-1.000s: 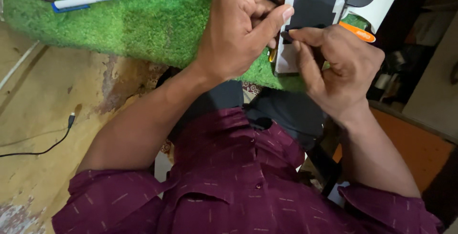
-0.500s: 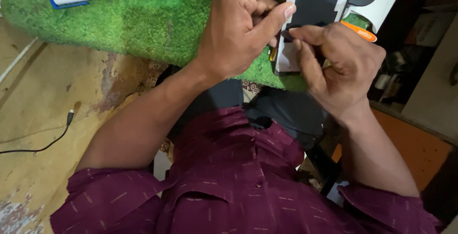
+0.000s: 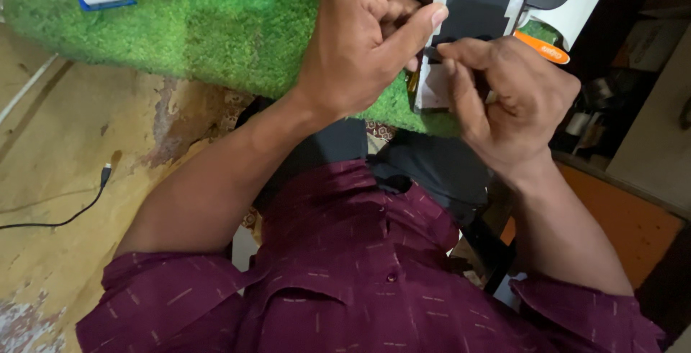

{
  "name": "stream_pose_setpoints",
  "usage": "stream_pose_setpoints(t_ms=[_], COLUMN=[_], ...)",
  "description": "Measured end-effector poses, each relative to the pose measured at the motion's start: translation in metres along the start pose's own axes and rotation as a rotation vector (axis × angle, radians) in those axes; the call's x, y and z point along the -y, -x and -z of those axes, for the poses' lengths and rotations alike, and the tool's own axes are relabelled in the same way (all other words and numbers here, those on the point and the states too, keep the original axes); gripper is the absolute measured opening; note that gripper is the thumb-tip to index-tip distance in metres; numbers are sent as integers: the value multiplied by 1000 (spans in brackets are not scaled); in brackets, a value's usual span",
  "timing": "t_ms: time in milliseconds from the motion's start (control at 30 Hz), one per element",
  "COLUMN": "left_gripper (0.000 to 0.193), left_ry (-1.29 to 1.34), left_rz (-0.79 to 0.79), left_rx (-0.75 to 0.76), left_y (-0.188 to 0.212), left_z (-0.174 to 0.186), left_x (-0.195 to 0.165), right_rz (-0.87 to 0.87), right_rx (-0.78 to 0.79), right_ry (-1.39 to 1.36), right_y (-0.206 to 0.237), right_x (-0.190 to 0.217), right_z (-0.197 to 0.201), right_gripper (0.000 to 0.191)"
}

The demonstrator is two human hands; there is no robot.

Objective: The person holds a disassembled phone midframe and works on its back housing, peeling a small liner and pressing a black adhesive layer along the edges by hand. They rotate the phone to reach different sides and press the adhesive down around the frame throughout the clip.

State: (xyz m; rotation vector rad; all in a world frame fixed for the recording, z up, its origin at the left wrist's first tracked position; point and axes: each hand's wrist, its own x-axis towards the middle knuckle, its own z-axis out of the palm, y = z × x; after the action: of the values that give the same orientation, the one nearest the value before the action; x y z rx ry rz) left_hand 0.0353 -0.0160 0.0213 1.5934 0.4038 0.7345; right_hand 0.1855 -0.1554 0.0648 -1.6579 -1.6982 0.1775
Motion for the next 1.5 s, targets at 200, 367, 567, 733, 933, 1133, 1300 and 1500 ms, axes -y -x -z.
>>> stream_pose_setpoints(t_ms=[200, 367, 567, 733, 933, 1133, 1300, 1500], left_gripper=[10, 9, 8, 8, 8, 6, 5, 5], left_ry=[9, -1, -15, -13, 42, 4, -6, -13], left_rz=[-19, -20, -32, -30, 17, -18, -35, -42], left_rx=[-1, -11, -9, -10, -27, -12, 6, 8], left_y=[1, 1, 1, 0, 1, 1, 2, 1], left_z=[0, -1, 0, 0, -2, -1, 0, 1], left_x=[1, 1, 1, -1, -3, -1, 0, -1], right_rz=[-10, 5, -5, 20, 65, 5, 9, -38], right_rx=[-14, -14, -11, -6, 132, 32, -50, -48], right_ry=[-30, 24, -19, 11, 108, 62, 76, 46], right_y=[0, -4, -1, -1, -6, -1, 1, -1], right_x=[-1, 2, 0, -1, 2, 6, 7, 7], right_z=[-2, 0, 0, 0, 7, 3, -4, -3], right_gripper=[7, 6, 6, 6, 12, 11, 13, 13])
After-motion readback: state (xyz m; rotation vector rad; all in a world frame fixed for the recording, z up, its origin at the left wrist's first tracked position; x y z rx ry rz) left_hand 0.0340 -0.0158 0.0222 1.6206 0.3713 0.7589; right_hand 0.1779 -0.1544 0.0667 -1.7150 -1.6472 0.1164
